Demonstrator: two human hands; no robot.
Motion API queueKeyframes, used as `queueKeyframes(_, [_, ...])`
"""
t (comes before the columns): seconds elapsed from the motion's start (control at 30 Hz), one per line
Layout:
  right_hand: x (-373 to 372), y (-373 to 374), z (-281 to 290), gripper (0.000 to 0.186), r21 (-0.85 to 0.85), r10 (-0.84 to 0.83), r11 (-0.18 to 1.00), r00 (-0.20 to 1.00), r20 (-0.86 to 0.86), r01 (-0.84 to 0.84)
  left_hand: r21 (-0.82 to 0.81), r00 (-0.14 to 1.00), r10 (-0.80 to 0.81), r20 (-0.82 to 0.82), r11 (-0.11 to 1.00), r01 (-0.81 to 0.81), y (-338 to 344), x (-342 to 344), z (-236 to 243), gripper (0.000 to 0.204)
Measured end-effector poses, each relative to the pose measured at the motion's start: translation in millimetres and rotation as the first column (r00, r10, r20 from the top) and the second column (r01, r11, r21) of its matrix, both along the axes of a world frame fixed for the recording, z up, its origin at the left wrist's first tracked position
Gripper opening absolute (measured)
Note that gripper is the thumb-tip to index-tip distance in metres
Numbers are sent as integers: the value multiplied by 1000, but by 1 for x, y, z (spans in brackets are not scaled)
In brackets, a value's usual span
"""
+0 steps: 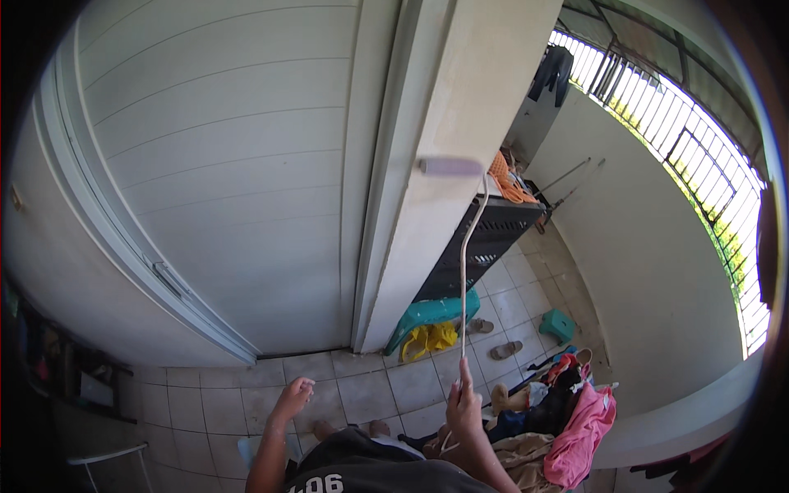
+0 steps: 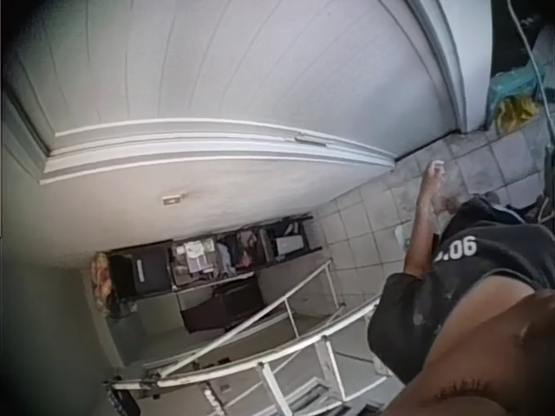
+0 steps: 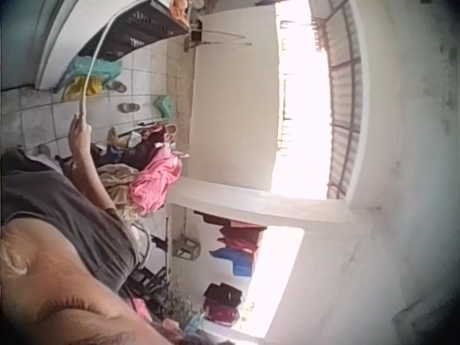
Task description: Painting an interior wall using a roller and a ladder.
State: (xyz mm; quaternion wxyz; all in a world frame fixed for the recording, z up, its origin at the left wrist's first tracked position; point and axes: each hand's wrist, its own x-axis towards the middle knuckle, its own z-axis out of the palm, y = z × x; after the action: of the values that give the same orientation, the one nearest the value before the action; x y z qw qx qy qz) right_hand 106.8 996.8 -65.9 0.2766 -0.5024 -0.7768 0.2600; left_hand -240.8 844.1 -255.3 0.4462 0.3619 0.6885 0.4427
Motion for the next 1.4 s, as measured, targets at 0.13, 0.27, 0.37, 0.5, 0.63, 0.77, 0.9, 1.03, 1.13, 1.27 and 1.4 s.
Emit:
queueKeyframes(0.13, [-13,16,39,60,56,-20,998,1000,2,20,47,999,-49,-10,998,49,15,2,-2,21])
queueKeyframes(0.27, [-8,5,21,60,-29,-6,1000,1000,-19,5,89,996,-89,-32,992,92,28,16,4,21])
queueKeyframes(0.37, [11,-19,-27,59,-84,5,996,1000,20,-4,52,993,-116,3,992,115,20,26,1,21])
queueKeyframes(0.5, [25,-33,-43,58,-195,37,981,992,121,-13,-43,988,-116,106,992,121,3,33,-1,22])
queueKeyframes(0.63, [15,-20,-3,58,-195,17,981,996,87,0,-51,993,-103,65,993,107,-12,24,-12,21])
queueKeyframes(0.77, [-10,-1,41,58,-91,14,996,1000,-6,-14,-6,998,-39,42,999,39,-7,20,-16,21])
queueKeyframes(0.9, [-13,-7,34,58,-108,-5,994,1000,-19,3,76,996,-94,15,993,92,16,27,9,20])
queueKeyframes(1.03, [5,-29,-18,60,-100,30,995,999,11,-29,120,994,-101,28,988,97,28,32,11,20])
queueKeyframes(1.13, [14,-30,-24,61,-185,37,982,999,32,-30,27,989,-145,17,989,144,35,29,27,21])
queueKeyframes(1.27, [11,-29,-3,60,-221,31,975,999,39,-22,71,973,-199,-118,975,208,55,18,56,21])
queueKeyframes(1.4, [-17,-12,31,60,-61,18,998,1000,-8,-19,137,984,-130,-120,980,146,76,9,60,20])
